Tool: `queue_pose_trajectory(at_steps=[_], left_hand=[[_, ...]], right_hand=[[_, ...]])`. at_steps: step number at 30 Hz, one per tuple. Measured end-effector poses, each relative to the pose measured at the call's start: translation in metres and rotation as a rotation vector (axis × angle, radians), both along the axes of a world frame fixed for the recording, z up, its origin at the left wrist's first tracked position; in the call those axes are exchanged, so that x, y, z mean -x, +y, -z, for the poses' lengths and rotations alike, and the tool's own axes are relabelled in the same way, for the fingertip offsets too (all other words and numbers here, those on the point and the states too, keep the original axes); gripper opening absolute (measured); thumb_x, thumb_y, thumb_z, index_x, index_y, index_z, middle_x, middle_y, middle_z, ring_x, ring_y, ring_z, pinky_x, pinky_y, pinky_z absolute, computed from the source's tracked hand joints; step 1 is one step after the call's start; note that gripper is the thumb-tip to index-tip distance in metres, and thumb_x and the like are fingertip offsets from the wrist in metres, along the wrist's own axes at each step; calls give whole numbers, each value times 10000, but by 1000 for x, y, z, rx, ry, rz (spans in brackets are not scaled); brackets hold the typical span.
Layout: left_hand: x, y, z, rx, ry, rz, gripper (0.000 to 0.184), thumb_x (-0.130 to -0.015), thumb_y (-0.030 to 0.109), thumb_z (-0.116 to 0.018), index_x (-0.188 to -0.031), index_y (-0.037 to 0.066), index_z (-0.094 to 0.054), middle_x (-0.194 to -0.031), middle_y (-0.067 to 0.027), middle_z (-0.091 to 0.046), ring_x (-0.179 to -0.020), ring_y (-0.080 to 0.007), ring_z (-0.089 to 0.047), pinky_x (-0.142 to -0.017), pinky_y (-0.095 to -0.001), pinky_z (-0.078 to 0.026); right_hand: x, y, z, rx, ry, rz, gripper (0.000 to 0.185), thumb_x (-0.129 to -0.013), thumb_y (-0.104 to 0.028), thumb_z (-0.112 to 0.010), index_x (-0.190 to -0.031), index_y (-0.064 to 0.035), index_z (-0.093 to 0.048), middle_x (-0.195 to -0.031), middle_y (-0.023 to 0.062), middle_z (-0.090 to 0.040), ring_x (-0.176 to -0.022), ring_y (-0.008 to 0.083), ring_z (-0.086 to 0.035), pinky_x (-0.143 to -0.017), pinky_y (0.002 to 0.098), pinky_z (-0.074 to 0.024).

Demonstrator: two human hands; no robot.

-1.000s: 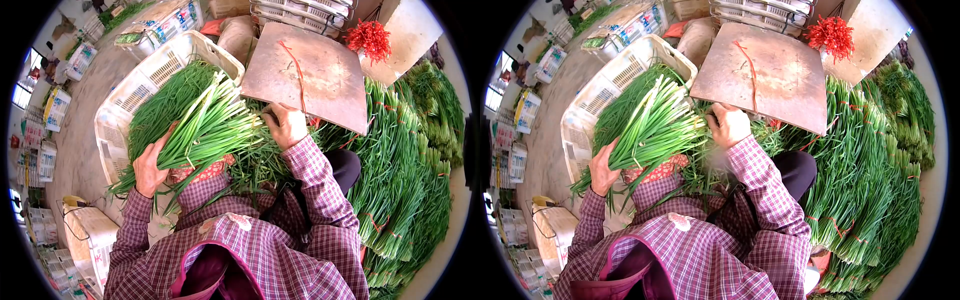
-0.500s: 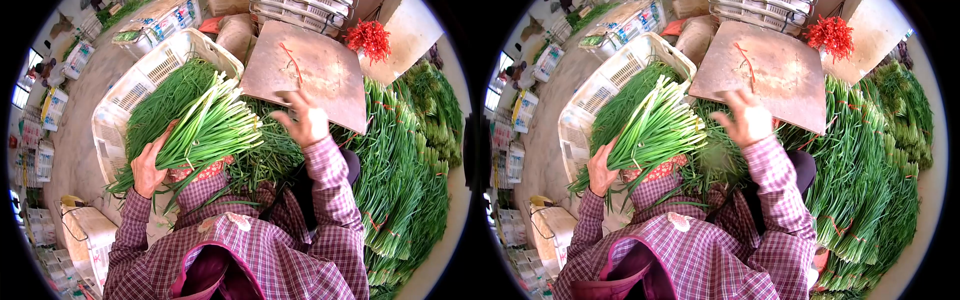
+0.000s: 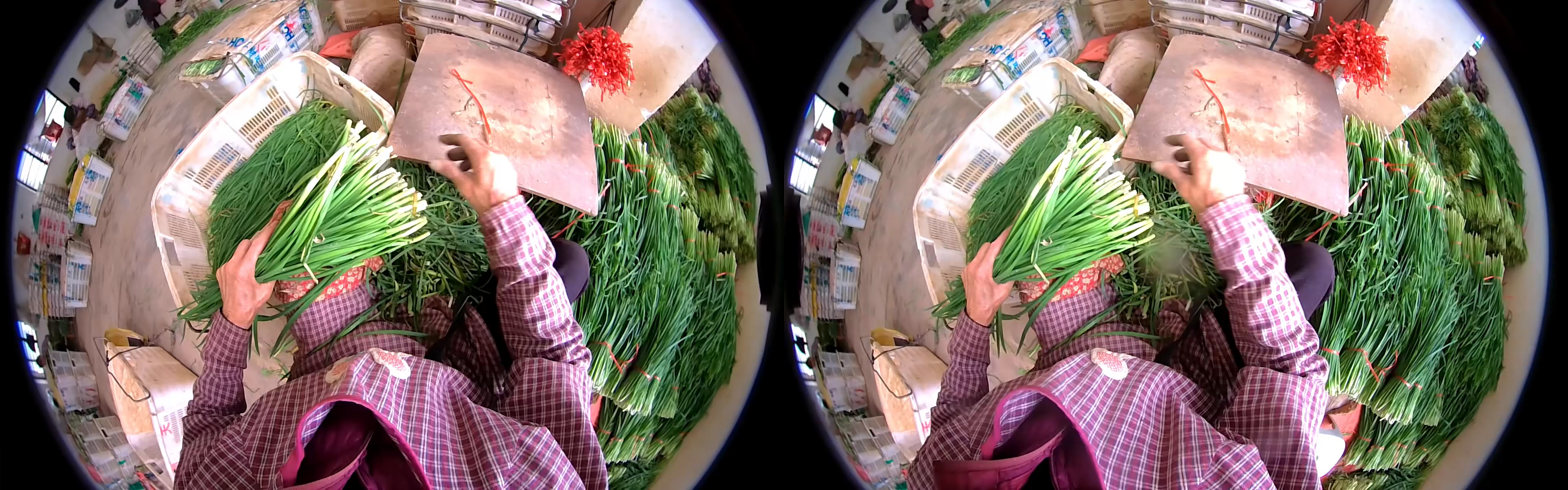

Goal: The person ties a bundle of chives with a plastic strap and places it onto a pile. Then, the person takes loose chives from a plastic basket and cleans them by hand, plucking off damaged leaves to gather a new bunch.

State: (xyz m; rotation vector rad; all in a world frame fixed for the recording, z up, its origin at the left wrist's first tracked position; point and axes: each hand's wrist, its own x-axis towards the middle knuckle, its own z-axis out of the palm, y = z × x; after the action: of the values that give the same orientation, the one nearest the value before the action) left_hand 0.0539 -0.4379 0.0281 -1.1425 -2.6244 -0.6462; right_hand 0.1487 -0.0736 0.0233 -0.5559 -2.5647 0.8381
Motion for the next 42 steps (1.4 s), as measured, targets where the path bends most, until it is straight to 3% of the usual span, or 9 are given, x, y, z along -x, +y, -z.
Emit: queue_pose_trajectory(at_steps=[7, 12, 14, 21, 24, 32, 33, 36, 42], left_hand=[[-3, 0, -5, 60, -39, -40, 643, -679, 86, -713, -1299, 114, -546, -942, -131, -628, -831, -306, -649, -714, -374, -507], [-3, 1, -5, 30, -47, -24, 645, -681, 70, -698, -1304, 112, -537, -1004, -141, -632, -880, -322, -648, -746, -379, -510], [-4, 1, -5, 28, -65, -27, 646, -687, 68, -690, -1311, 107, -529, -1026, -147, -631, -906, -328, -644, -765, -381, -508], [-4, 1, -5, 65, -55, -41, 648, -686, 63, -682, -1314, 105, -529, -1016, -151, -627, -893, -324, -640, -754, -378, -505], [-5, 0, -4, 77, -50, -47, 655, -678, 55, -673, -1315, 102, -529, -1008, -156, -624, -886, -322, -640, -751, -378, -504], [-3, -1, -3, 68, -42, -29, 665, -672, 47, -668, -1320, 96, -525, -1015, -168, -627, -906, -320, -643, -764, -376, -504], [-4, -2, -3, 67, -45, -32, 665, -672, 47, -668, -1320, 96, -525, -1015, -168, -627, -906, -320, -643, -764, -376, -504], [-4, 0, -3, 61, -42, -30, 654, -682, 57, -672, -1319, 95, -525, -1028, -169, -628, -914, -324, -643, -770, -379, -504], [-4, 0, -4, 84, -37, -53, 650, -684, 52, -678, -1315, 102, -529, -1029, -165, -629, -903, -331, -643, -763, -377, -504]], right_hand=[[37, -29, -4, 196, 7, -164, 365, -827, -433, -631, -912, -90, -721, -829, 189, -675, -818, 340, -657, -739, 421, -509], [11, 21, 13, -198, 128, 157, 213, -878, -335, -599, -836, -132, -646, -786, 86, -654, -725, 257, -643, -678, 389, -541], [-14, 41, 1, -447, -33, 360, 182, -880, -286, -599, -865, -109, -642, -799, 100, -646, -734, 241, -647, -655, 372, -543], [-46, -25, -10, -111, 248, -83, 379, -863, -443, -625, -829, -68, -669, -702, 87, -673, -585, 220, -649, -586, 344, -545], [-35, -55, -9, -148, 59, -79, 456, -852, -510, -604, -797, -60, -653, -693, 88, -642, -586, 217, -627, -562, 361, -536], [-34, -15, 23, -466, 104, 128, 189, -822, -234, -637, -740, -77, -570, -661, 68, -605, -507, 208, -592, -452, 356, -512], [-38, -1, 23, -443, -72, 256, 152, -814, -226, -661, -786, -90, -597, -702, 61, -618, -572, 213, -618, -500, 340, -522], [-52, 17, 21, -645, -9, 279, 107, -813, -222, -668, -848, -129, -628, -754, 53, -631, -642, 209, -631, -564, 334, -530], [-33, -52, -2, -346, 263, -151, 84, -829, -169, -628, -870, -96, -624, -794, 59, -623, -733, 268, -595, -684, 354, -497]])
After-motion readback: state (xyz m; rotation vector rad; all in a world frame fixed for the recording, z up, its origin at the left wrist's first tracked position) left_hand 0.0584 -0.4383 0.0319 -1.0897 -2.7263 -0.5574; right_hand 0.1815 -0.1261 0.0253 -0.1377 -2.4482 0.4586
